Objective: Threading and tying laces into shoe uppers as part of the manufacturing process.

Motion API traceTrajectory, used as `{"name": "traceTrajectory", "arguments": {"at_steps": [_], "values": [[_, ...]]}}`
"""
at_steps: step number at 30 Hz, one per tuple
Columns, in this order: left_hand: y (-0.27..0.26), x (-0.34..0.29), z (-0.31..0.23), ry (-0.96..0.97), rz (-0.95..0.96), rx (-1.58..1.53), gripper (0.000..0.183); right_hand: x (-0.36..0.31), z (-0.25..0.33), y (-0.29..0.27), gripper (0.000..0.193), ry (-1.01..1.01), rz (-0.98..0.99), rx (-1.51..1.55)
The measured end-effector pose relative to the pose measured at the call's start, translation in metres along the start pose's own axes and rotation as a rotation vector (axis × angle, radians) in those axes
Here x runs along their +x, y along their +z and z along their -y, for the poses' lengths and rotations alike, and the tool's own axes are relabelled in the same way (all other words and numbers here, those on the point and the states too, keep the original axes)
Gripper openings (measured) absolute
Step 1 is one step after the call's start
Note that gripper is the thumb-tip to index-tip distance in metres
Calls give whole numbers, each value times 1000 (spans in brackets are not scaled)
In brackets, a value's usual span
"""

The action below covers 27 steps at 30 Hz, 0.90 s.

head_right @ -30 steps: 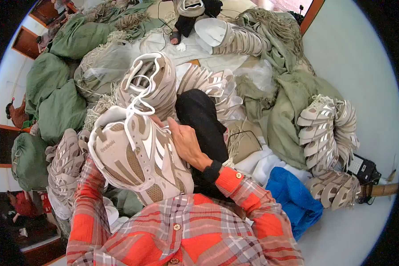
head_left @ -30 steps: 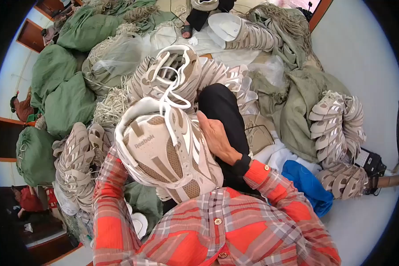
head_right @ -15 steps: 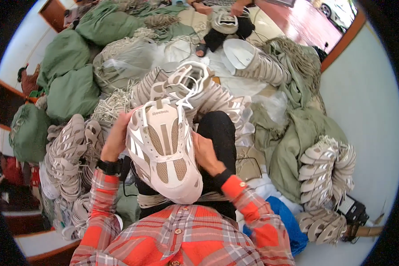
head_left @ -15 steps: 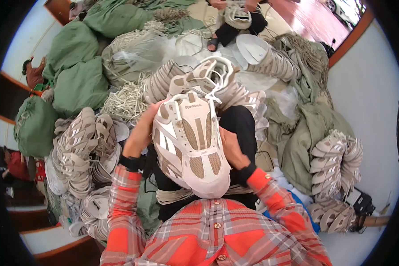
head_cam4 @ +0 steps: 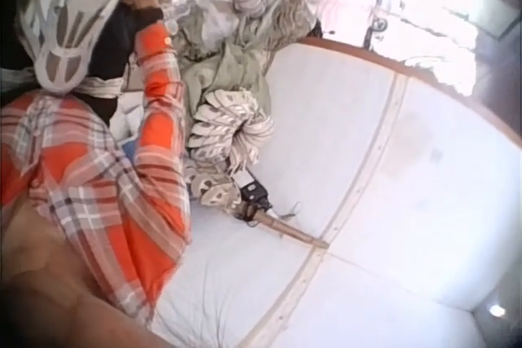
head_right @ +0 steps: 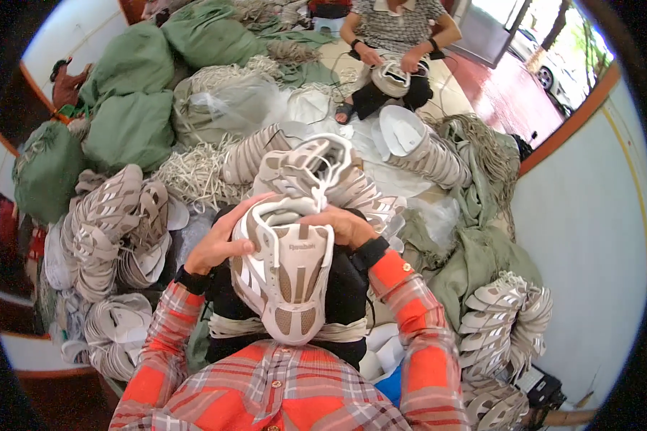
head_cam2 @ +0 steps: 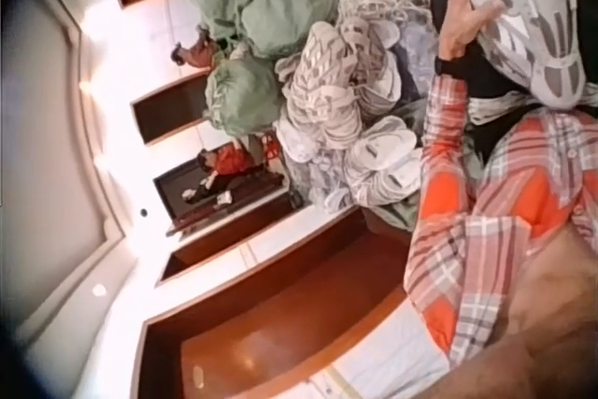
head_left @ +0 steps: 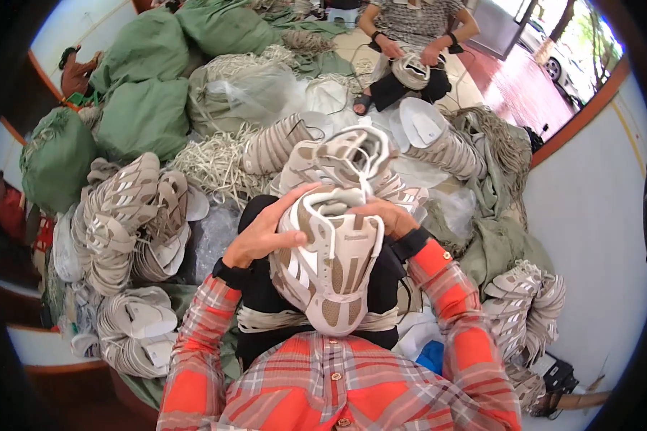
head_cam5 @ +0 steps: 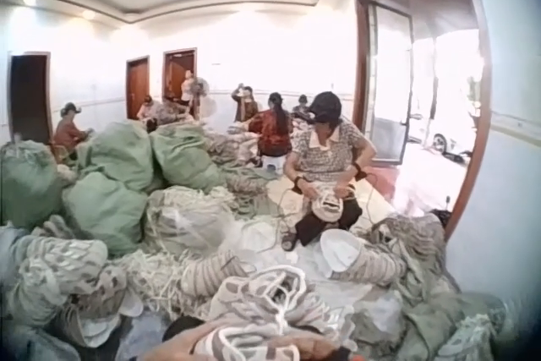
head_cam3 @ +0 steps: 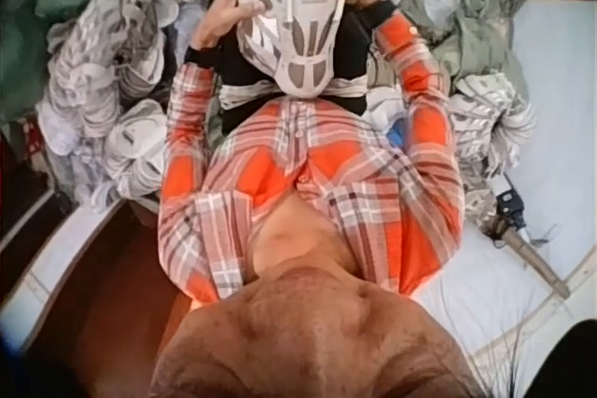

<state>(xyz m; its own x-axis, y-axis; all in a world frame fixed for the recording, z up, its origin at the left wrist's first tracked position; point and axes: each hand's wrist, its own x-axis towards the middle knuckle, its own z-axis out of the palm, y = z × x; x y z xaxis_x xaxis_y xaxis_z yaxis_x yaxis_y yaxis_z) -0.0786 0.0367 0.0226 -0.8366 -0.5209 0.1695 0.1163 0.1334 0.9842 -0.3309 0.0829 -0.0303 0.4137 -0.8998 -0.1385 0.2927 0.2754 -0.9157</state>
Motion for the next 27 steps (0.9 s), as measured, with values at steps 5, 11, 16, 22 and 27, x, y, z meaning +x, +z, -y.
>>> {"name": "traceTrajectory", "arguments": {"at_steps": [5, 11, 16, 22, 27], "values": [[32, -41, 9, 31, -720, 336, 54, 3, 18, -8, 59, -9, -30, 10], [82, -51, 123, -197, -802, 200, 52, 49, 2, -56, 41, -322, -241, -934], [47, -69, 186, -241, -583, 231, 52, 52, -52, -68, 43, -231, -520, -1152], [44, -39, 21, -143, -815, 561, 80, 35, -23, 10, 46, -357, -352, -964], [97, -30, 109, -15, -758, 874, 118, 47, -22, 2, 48, -126, -276, -983]]}}
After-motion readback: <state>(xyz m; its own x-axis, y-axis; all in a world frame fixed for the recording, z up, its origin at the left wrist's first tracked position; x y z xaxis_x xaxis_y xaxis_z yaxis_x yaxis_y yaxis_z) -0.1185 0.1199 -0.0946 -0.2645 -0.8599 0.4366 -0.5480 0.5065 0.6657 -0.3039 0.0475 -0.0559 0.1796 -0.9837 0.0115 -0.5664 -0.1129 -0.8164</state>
